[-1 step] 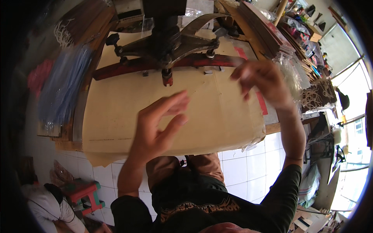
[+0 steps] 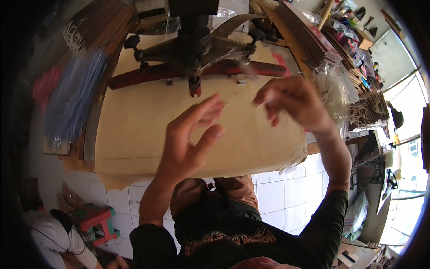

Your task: The person aligns a clear plastic bag and a handle on a workspace, then uses a manual heat sealer to fuse the handle to the bag.

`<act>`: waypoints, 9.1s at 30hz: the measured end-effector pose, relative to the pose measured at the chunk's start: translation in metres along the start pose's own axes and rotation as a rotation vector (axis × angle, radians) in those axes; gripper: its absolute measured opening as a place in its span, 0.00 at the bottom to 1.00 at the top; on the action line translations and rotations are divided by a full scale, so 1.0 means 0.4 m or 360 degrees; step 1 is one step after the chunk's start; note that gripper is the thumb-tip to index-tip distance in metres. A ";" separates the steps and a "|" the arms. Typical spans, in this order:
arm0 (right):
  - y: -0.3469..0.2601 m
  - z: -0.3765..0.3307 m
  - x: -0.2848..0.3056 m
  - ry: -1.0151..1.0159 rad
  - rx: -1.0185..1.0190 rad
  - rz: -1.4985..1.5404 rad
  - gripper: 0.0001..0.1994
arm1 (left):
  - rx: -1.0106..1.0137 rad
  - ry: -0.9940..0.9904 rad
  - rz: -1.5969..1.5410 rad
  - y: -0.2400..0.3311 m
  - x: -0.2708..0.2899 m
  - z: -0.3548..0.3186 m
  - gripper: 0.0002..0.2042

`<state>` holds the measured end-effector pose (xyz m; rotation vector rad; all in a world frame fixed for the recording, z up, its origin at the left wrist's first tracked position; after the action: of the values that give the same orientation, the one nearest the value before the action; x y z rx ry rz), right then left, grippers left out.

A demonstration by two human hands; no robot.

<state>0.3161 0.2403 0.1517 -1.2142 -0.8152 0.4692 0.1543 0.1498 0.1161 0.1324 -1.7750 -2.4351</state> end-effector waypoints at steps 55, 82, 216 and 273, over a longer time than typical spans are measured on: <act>0.208 0.104 -0.058 0.0520 0.0714 -0.1596 0.04 | -0.0153 0.0028 0.1385 -0.228 0.168 0.209 0.11; 0.201 0.104 -0.038 0.0367 0.0624 -0.1590 0.12 | -0.0646 -0.0425 0.1790 -0.181 0.124 0.169 0.07; 0.207 0.117 -0.064 0.0202 0.0518 -0.1822 0.16 | -0.0613 -0.0539 0.1780 -0.210 0.126 0.178 0.18; 0.214 0.134 -0.064 0.0258 0.0520 -0.1867 0.18 | -0.0586 -0.0539 0.1748 -0.212 0.130 0.176 0.15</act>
<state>0.2674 0.2826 0.0700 -0.3235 -1.1007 -0.4425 0.0887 0.2337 0.0570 -1.0371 -0.9615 -1.8875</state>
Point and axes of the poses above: each hand's wrist, its own z-axis towards the middle knuckle, its own x-axis out of the back of the hand, y = z × x, the point moved 9 cm from there along z, towards the middle knuckle, and after that the axes turned 7 degrees about x, right-handed, at the moved point
